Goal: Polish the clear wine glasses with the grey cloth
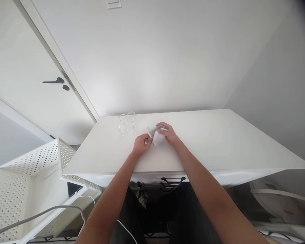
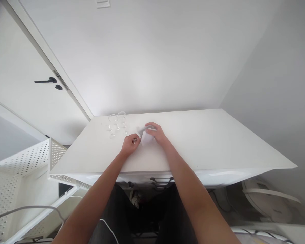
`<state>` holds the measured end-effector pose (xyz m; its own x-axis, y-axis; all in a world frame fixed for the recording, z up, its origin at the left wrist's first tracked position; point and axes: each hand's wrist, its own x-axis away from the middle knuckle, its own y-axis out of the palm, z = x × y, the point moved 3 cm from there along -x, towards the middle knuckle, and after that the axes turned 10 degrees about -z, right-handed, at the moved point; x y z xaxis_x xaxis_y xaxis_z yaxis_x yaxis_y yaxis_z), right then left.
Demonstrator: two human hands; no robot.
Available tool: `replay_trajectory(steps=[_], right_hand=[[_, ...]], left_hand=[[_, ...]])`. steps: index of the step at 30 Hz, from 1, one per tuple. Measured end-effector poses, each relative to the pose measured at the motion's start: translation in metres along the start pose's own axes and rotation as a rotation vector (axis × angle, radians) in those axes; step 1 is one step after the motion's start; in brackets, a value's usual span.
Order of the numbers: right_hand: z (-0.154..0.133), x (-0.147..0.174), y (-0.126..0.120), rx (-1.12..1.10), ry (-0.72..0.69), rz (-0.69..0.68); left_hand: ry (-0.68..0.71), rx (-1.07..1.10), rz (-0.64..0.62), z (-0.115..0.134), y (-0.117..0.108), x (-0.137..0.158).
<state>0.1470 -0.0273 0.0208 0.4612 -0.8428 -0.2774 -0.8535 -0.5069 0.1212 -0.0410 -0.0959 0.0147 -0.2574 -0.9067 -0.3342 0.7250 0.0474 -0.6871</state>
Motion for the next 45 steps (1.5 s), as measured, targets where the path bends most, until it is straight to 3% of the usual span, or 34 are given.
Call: replay_trajectory(steps=[2, 7, 11, 16, 18, 25, 32, 35, 38, 42, 45], right_hand=[[0.002, 0.000, -0.001, -0.014, 0.018, 0.027], [0.002, 0.001, -0.006, 0.035, -0.170, 0.096], [0.002, 0.002, -0.008, 0.018, -0.216, 0.133], [-0.004, 0.004, 0.002, 0.334, -0.160, -0.081], [-0.005, 0.005, 0.003, 0.418, -0.160, -0.048], [0.003, -0.001, -0.004, 0.173, -0.112, 0.209], [-0.001, 0.004, -0.003, 0.149, -0.144, 0.041], [-0.001, 0.003, -0.004, 0.118, -0.136, 0.148], [0.002, 0.000, -0.006, -0.078, -0.048, 0.226], [0.003, -0.001, 0.005, -0.367, 0.014, -0.010], [0.007, 0.000, 0.022, -0.403, 0.056, -0.206]], left_hand=[[0.015, -0.002, -0.010, 0.000, 0.001, 0.000], [0.020, -0.020, 0.010, 0.000, 0.001, -0.002], [0.020, -0.074, 0.072, 0.001, 0.000, -0.001], [0.036, -0.091, 0.089, -0.001, 0.001, 0.001], [0.049, -0.090, 0.084, -0.001, 0.003, 0.001], [0.067, -0.156, 0.056, 0.001, 0.006, 0.000], [0.074, -0.108, 0.116, -0.003, 0.003, 0.000], [0.073, -0.116, 0.109, -0.003, 0.004, 0.000], [0.072, -0.099, 0.107, -0.001, 0.003, 0.000], [0.036, 0.003, 0.126, -0.003, -0.001, -0.001], [-0.030, 0.038, 0.176, -0.007, -0.001, -0.002]])
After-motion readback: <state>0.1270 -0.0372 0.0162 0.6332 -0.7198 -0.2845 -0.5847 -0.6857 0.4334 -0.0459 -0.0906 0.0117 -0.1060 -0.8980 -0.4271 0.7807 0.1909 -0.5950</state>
